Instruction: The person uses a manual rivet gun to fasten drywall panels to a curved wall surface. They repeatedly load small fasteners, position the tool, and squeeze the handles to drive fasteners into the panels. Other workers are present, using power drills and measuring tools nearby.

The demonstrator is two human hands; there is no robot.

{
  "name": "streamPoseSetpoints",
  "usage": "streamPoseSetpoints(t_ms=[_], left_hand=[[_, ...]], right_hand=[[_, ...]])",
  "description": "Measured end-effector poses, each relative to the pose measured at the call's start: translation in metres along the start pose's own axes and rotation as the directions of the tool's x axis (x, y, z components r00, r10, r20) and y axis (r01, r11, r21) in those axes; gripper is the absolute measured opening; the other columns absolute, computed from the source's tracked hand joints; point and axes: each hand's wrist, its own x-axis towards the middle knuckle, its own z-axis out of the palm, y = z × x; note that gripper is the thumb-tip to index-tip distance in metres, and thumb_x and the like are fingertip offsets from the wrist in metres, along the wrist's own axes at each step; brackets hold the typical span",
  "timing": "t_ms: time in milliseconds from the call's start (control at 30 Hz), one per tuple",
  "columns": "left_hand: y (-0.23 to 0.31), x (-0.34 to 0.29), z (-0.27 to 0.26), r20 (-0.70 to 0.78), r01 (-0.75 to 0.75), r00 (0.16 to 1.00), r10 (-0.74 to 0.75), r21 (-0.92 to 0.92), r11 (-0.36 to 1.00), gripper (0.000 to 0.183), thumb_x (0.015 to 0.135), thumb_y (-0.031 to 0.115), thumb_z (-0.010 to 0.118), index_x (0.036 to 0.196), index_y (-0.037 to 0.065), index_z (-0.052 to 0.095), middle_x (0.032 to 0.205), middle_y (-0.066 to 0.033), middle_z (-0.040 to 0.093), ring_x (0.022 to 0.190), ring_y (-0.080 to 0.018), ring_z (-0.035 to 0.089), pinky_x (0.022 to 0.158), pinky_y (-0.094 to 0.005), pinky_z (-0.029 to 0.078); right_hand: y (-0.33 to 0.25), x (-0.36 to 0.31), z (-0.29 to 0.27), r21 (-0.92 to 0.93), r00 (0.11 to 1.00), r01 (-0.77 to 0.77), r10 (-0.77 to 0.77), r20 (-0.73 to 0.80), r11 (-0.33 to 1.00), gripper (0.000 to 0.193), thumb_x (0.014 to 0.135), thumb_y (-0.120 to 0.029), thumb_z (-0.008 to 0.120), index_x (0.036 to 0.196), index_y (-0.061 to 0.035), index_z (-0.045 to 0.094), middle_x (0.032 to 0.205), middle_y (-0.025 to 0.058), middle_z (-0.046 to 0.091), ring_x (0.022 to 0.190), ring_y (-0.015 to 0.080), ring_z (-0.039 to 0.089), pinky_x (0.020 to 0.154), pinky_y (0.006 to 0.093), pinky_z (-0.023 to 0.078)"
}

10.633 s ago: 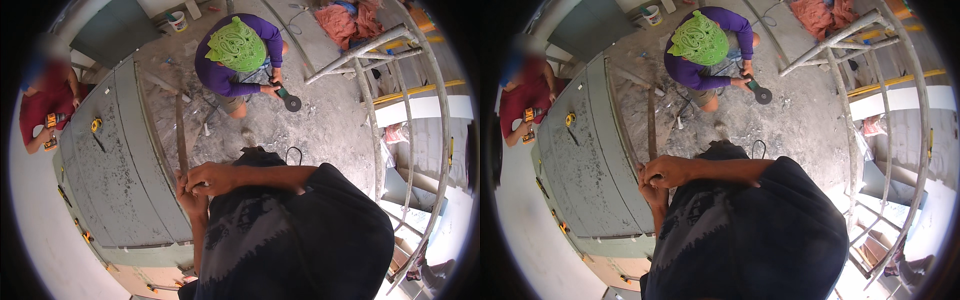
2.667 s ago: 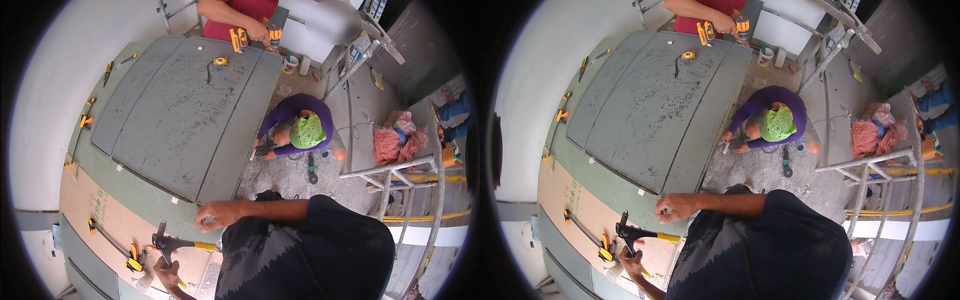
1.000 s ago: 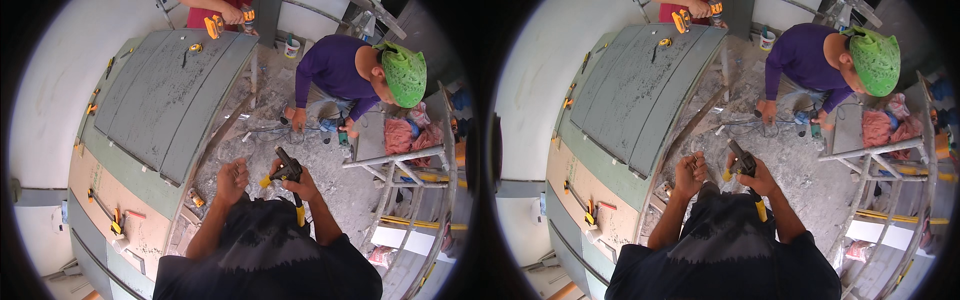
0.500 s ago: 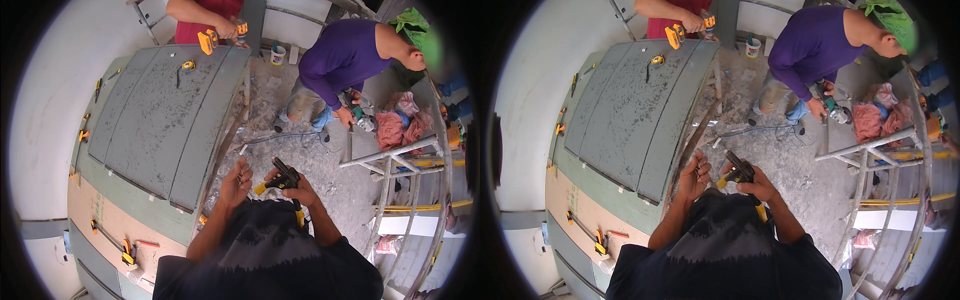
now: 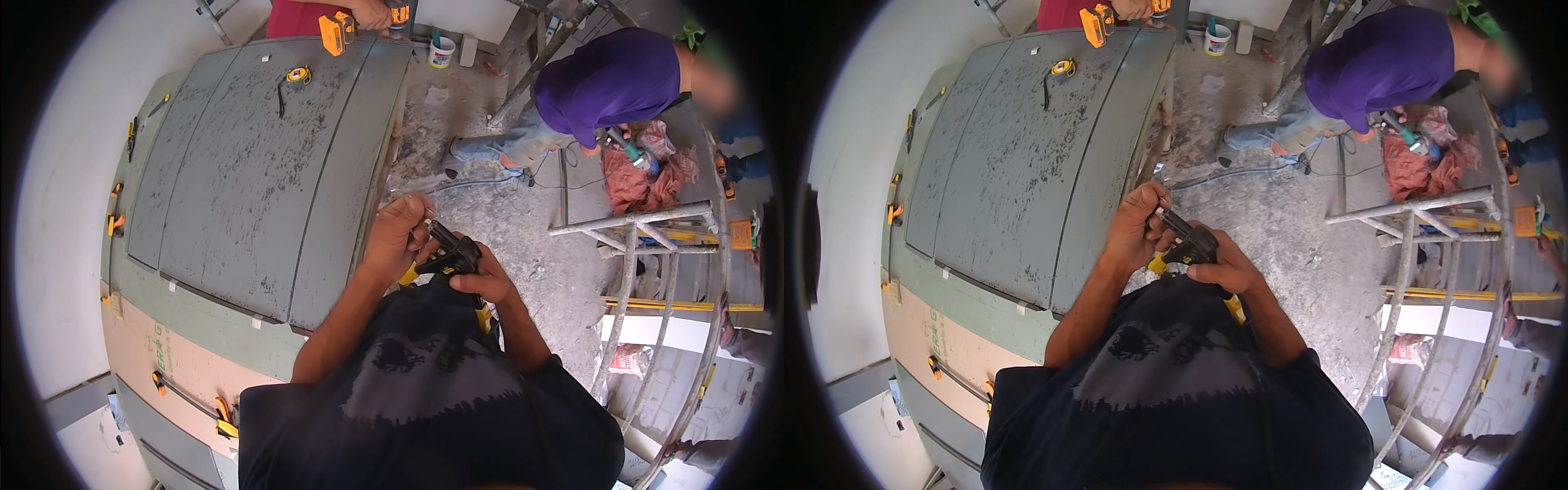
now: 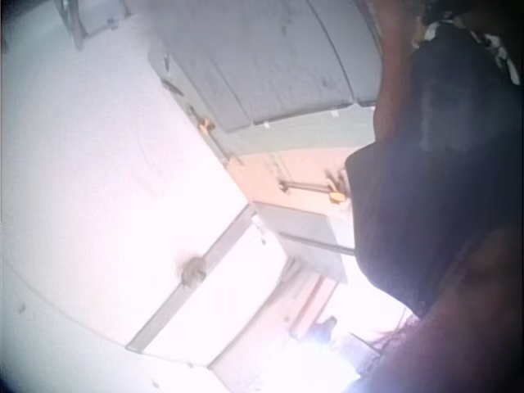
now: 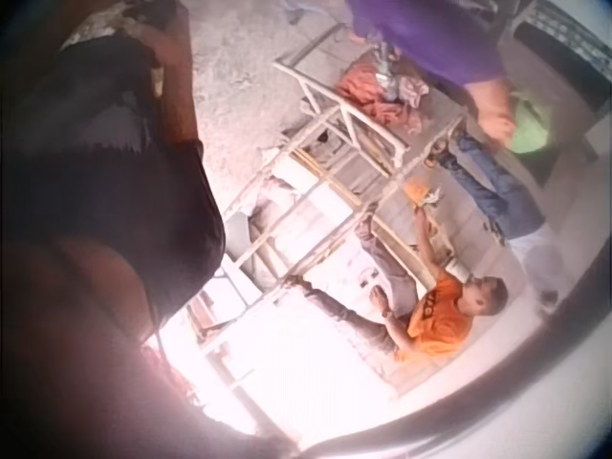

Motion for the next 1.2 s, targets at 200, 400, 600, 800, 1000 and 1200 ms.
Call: streamPoseSetpoints(t_ms=[200, 400, 600, 800, 1000, 1200], left_hand=[[-0.005, 0.028, 0.014, -0.017, -0.018, 1.0, 0.017, -0.078, 0.997, 0.04, 0.097, 0.048, 0.062, 0.096, 0.008, 0.059, 0.06, 0.0029, 0.045, 0.05, -0.0055, 0.038, 0.046, -0.0234, 0.036], [-0.036, 0.083, 0.051, -0.126, -0.085, 0.989, 0.076, -0.069, 0.994, 0.039, 0.097, 0.047, 0.062, 0.097, 0.008, 0.06, 0.06, 0.0034, 0.044, 0.05, -0.0055, 0.037, 0.047, -0.0236, 0.037], [-0.089, 0.18, 0.112, -0.142, -0.156, 0.978, 0.155, 0.005, 0.988, 0.036, 0.098, 0.042, 0.063, 0.101, 0.006, 0.062, 0.06, 0.0038, 0.044, 0.049, -0.0051, 0.037, 0.046, -0.022, 0.037], [-0.115, 0.256, 0.179, -0.084, -0.098, 0.991, 0.102, 0.051, 0.994, 0.033, 0.099, 0.04, 0.062, 0.105, 0.008, 0.063, 0.06, 0.0047, 0.042, 0.05, -0.0056, 0.036, 0.048, -0.0233, 0.034], [-0.133, 0.313, 0.215, -0.008, 0.054, 0.999, -0.054, 0.006, 0.999, 0.046, 0.1, 0.048, 0.056, 0.116, 0.005, 0.062, 0.063, 0.0057, 0.038, 0.051, -0.0059, 0.034, 0.048, -0.0229, 0.033], [-0.134, 0.375, 0.215, 0.153, 0.176, 0.971, -0.182, 0.05, 0.983, 0.051, 0.1, 0.044, 0.058, 0.128, 0.002, 0.057, 0.063, 0.0052, 0.037, 0.049, -0.0063, 0.034, 0.044, -0.0242, 0.034]], right_hand=[[-0.005, 0.012, -0.033, 0.029, 1.0, -0.011, 0.012, -0.024, 1.0, 0.062, 0.073, -0.018, 0.068, 0.128, 0.0057, 0.054, 0.12, 0.0143, 0.062, 0.117, 0.0239, 0.057, 0.107, 0.0381, 0.04], [-0.017, 0.012, -0.114, 0.086, 0.998, -0.06, 0.059, 0.017, 0.994, 0.063, 0.075, -0.018, 0.07, 0.131, 0.0042, 0.053, 0.122, 0.0108, 0.06, 0.119, 0.0214, 0.055, 0.107, 0.0359, 0.039], [-0.029, -0.004, -0.244, 0.084, 0.997, -0.075, 0.075, -0.001, 0.994, 0.062, 0.075, -0.016, 0.071, 0.131, 0.004, 0.053, 0.122, 0.0084, 0.059, 0.117, 0.0191, 0.055, 0.103, 0.0337, 0.041], [-0.089, -0.008, -0.336, 0.084, 0.996, -0.03, 0.024, 0.081, 0.996, 0.069, 0.073, -0.025, 0.071, 0.132, 0.0041, 0.052, 0.121, 0.0148, 0.062, 0.116, 0.0236, 0.059, 0.1, 0.0363, 0.044], [-0.113, -0.019, -0.401, 0.194, 0.999, -0.006, -0.002, 0.044, 0.981, 0.07, 0.074, -0.028, 0.069, 0.132, 0.006, 0.05, 0.115, 0.022, 0.063, 0.11, 0.0315, 0.063, 0.1, 0.0458, 0.049], [-0.119, -0.008, -0.453, 0.374, 0.992, -0.122, 0.101, 0.074, 0.919, 0.064, 0.074, -0.031, 0.068, 0.127, 0.0029, 0.055, 0.113, 0.0276, 0.065, 0.106, 0.0403, 0.065, 0.098, 0.0533, 0.05]])
